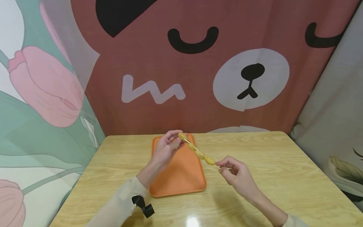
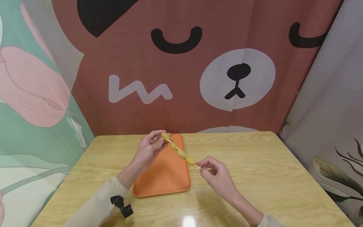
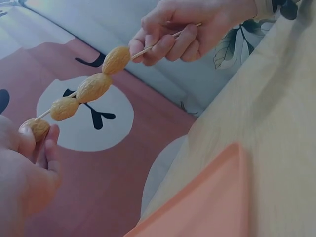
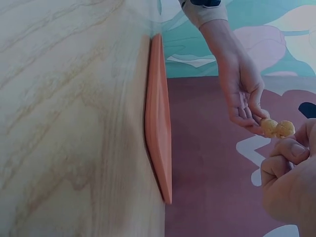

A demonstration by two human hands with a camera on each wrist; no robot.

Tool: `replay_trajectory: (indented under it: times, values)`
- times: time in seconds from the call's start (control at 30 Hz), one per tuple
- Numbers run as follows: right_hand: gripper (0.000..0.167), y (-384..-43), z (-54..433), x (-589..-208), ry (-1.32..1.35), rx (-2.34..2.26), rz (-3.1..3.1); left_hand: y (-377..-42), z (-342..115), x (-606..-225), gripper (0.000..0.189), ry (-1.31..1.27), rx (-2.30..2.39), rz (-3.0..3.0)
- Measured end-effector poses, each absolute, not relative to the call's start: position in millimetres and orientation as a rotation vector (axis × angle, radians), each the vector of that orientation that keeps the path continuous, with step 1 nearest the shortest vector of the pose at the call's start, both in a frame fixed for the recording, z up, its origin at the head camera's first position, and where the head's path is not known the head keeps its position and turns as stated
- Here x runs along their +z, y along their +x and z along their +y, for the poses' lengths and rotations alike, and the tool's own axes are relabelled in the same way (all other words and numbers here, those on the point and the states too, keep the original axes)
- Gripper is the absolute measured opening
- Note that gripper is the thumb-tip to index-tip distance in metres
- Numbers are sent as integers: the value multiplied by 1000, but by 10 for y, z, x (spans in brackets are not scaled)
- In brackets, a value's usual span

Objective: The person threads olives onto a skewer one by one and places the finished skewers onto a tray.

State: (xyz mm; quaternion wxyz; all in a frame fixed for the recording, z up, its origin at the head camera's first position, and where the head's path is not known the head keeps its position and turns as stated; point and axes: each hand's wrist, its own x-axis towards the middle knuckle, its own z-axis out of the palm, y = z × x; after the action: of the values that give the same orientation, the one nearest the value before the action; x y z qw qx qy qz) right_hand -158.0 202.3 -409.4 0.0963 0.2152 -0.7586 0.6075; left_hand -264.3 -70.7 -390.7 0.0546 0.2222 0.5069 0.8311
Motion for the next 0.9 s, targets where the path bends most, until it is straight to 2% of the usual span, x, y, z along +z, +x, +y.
replay_trajectory:
  times: [0.17,0.9]
  values:
    - [22,-1572,2037,-4056,653,1782,-2235,-2603,-665,-3886,39,654,2573,1510]
    - [17,-1568,2085,-4044,727,1896,-2188,-2590,-668,-3866,22,630,2617,1486]
